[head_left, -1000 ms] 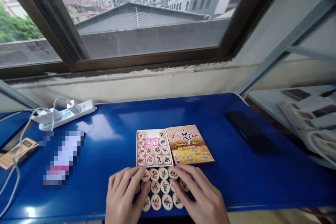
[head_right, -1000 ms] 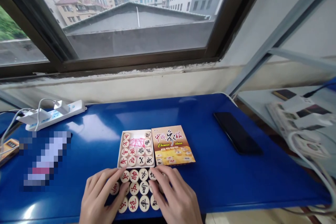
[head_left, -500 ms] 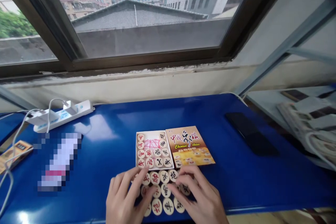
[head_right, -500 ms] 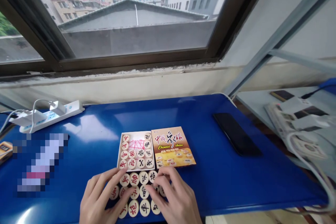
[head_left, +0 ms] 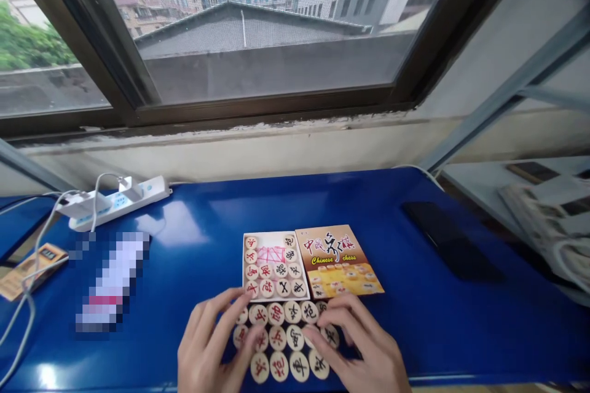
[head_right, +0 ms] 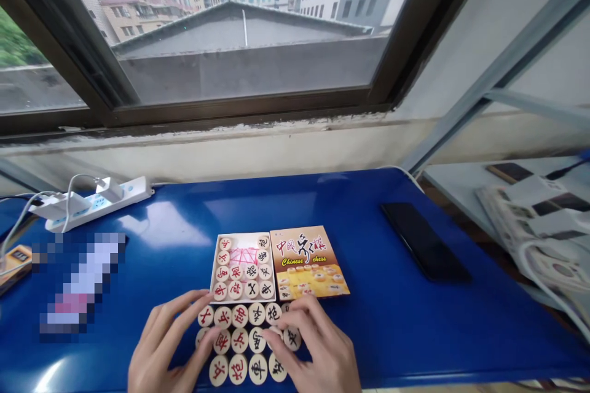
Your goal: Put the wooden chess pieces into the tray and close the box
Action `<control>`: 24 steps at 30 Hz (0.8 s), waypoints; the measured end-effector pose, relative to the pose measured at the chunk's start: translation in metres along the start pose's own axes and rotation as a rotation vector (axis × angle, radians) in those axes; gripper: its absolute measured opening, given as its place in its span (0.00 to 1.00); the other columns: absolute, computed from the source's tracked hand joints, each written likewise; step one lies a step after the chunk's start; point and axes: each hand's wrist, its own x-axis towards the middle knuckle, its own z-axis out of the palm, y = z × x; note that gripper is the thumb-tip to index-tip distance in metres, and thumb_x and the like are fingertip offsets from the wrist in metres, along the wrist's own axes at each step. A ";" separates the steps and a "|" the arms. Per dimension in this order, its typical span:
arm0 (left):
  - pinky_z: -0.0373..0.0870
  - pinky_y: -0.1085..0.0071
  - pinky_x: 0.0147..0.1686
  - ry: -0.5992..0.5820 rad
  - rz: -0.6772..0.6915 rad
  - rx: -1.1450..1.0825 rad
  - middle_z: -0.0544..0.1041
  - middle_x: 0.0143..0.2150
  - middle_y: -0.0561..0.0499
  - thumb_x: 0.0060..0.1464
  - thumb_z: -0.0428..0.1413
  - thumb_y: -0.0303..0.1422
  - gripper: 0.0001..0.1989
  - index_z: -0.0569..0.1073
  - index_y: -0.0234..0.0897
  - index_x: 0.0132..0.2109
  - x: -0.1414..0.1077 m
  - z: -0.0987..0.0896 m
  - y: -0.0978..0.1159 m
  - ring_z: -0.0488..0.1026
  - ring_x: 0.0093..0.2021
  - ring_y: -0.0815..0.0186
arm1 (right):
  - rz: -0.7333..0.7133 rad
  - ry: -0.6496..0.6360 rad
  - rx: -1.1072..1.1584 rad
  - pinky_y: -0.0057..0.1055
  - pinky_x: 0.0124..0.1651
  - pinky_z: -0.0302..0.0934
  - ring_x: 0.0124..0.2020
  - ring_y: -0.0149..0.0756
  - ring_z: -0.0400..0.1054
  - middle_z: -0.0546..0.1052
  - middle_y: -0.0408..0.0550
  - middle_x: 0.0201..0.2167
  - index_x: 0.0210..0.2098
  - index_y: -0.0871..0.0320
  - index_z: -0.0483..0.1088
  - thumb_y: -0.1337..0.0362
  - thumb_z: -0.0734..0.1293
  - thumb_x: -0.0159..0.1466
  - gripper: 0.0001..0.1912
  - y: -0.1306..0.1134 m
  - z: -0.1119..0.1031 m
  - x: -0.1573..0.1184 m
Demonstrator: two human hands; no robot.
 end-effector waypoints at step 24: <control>0.65 0.70 0.26 -0.439 -0.004 0.247 0.78 0.40 0.53 0.60 0.60 0.30 0.02 0.75 0.40 0.41 0.106 0.034 -0.042 0.77 0.34 0.64 | 0.015 -0.343 -0.380 0.31 0.31 0.54 0.31 0.35 0.74 0.78 0.43 0.28 0.35 0.53 0.77 0.59 0.66 0.69 0.09 0.040 0.028 0.107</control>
